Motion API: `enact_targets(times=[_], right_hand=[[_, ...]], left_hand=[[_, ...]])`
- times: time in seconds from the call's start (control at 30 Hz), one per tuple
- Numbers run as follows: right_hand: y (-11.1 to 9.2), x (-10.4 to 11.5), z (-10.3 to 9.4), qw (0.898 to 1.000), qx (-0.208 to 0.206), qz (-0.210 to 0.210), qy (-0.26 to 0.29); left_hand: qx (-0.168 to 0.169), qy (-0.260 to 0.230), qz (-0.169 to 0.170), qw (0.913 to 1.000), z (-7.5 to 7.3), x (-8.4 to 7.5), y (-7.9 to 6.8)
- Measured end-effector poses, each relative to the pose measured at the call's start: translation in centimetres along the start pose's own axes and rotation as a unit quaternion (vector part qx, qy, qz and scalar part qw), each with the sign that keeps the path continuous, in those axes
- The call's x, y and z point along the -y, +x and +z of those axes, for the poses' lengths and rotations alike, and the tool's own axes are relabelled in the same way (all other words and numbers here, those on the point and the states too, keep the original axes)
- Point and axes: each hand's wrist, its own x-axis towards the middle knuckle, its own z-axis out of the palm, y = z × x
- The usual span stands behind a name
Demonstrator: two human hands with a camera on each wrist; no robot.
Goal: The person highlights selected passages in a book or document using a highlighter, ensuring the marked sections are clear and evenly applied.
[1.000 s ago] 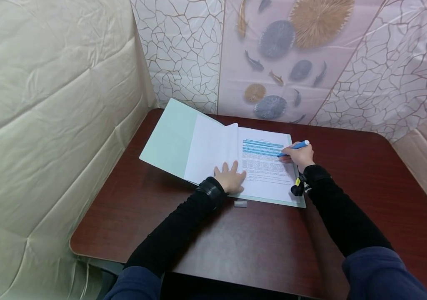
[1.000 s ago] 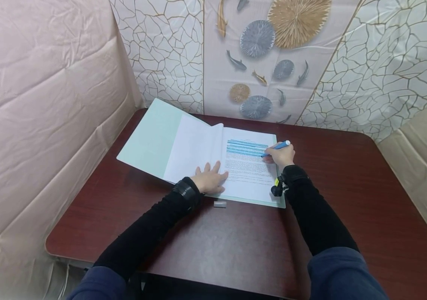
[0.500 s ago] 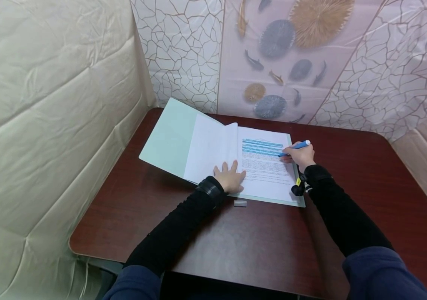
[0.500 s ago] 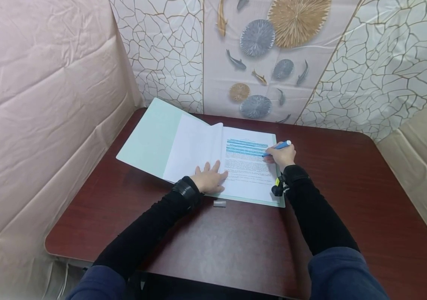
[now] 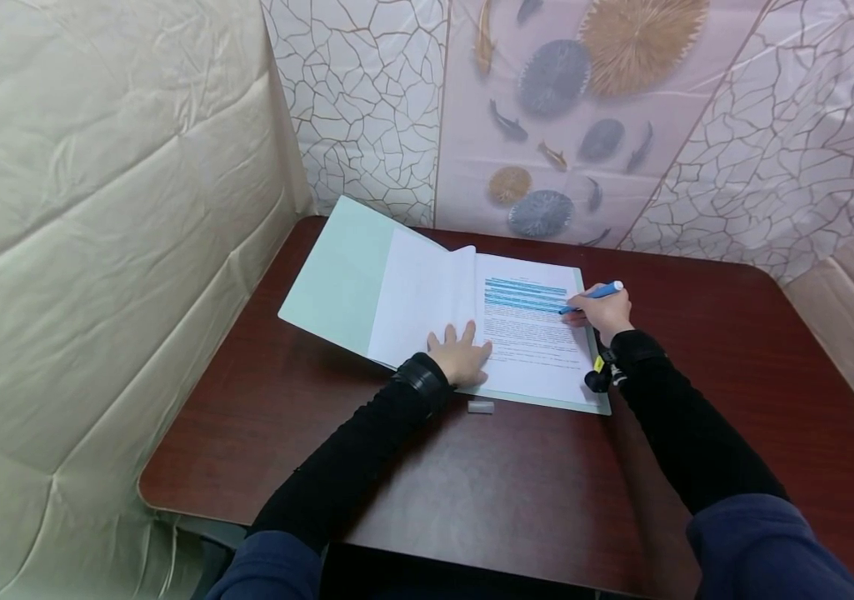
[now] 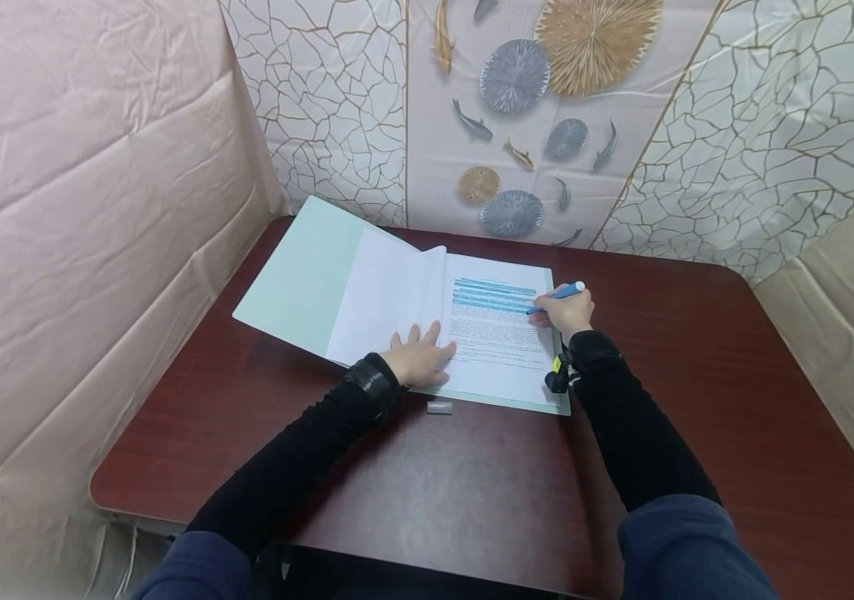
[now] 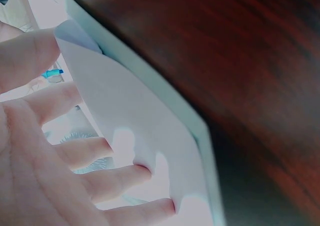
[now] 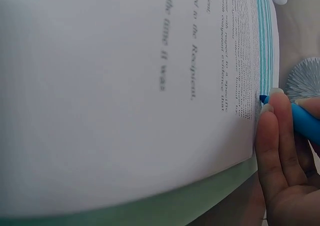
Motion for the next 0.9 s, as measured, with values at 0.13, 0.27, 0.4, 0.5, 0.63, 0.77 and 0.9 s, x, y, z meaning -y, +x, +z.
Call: enact_targets(times=[0.13, 0.27, 0.4, 0.5, 0.63, 0.77, 0.9], right_hand=[[0.04, -0.04, -0.07, 1.0, -0.004, -0.003, -0.003], [0.21, -0.15, -0.14, 1.0, -0.008, -0.005, -0.004], [0.31, -0.28, -0.21, 1.0, -0.016, 0.0, 0.002], [0.31, -0.36, -0.29, 1.0, -0.02, 0.003, 0.002], [0.21, -0.39, -0.4, 1.0, -0.02, 0.005, -0.004], [0.1, -0.32, -0.49, 1.0, -0.019, 0.009, -0.004], [0.03, -0.29, -0.64, 1.0, -0.016, 0.008, -0.005]], left_hand=[[-0.002, 0.002, -0.002, 1.0, 0.0, -0.02, 0.05], [-0.004, 0.002, 0.0, 1.0, -0.03, -0.02, 0.01], [-0.004, 0.003, 0.002, 1.0, -0.06, -0.01, -0.08], [-0.005, 0.005, 0.002, 1.0, -0.08, -0.01, -0.1], [-0.004, 0.004, 0.001, 1.0, -0.12, -0.04, -0.14], [-0.002, 0.0, 0.003, 1.0, -0.12, -0.03, -0.15], [0.0, -0.002, 0.004, 1.0, -0.12, 0.0, -0.17]])
